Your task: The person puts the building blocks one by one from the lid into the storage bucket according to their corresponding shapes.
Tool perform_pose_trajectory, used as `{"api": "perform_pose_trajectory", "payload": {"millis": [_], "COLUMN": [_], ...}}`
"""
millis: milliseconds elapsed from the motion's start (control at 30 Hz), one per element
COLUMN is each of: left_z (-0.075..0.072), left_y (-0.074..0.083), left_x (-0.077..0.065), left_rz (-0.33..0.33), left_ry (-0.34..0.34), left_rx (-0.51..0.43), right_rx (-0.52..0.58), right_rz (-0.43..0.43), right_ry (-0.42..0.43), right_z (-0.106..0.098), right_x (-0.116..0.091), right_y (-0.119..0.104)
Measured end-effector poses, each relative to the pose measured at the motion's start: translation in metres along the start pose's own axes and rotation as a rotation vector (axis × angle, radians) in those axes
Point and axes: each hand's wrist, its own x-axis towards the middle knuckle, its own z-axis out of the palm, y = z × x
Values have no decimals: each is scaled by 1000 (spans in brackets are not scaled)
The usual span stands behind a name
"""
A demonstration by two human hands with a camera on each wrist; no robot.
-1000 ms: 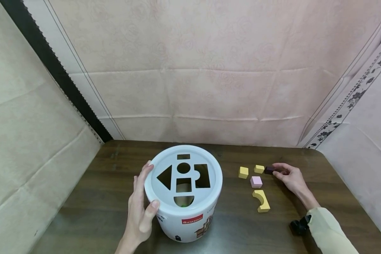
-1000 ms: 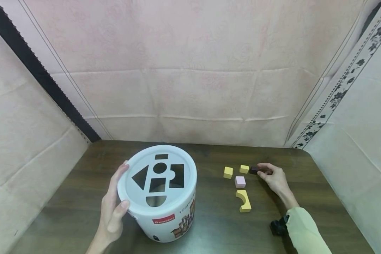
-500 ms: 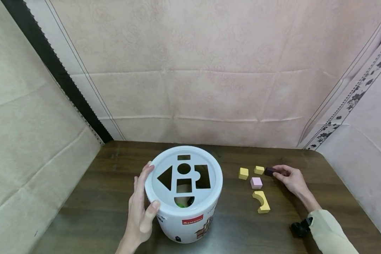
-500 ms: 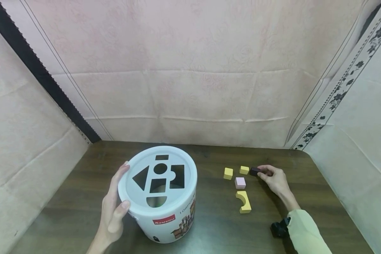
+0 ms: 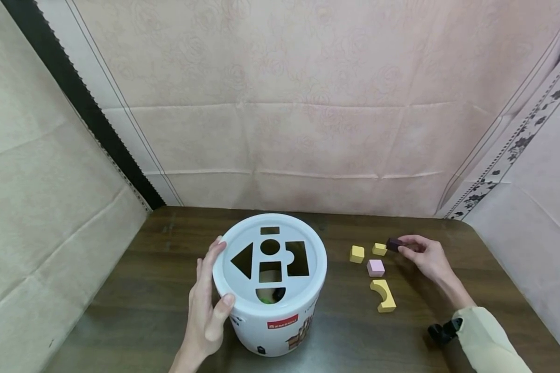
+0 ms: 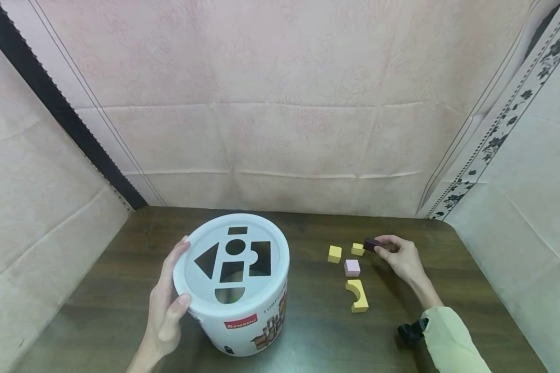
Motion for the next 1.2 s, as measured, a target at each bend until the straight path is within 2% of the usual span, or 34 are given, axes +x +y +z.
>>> {"api": "perform_pose_trajectory", "payload": {"millis": [367, 600, 833, 933, 1100, 1200], "left_z": [0, 1, 0, 0, 0, -1], "left_y": [-3, -8, -5, -3, 0, 1], "left_x": [-2, -3, -2, -2, -1, 0], "left_rz": [-3, -3, -6, -3, -3, -1], "left_ry": [1, 0, -4, -2, 0, 0], "left_rx": [1, 7, 5, 5, 7, 6], "right_rx": [61, 89, 134, 151, 175, 199], "right_rz": [-67, -104, -129, -134, -140, -153], "right_ry": [-23, -44, -56, -64, -87, -106], "right_z": [-4, -10, -5, -3, -3, -5], "right_x": [3, -1, 8, 8, 8, 5], "right_y": [-27, -79, -84, -95, -124, -150]}}
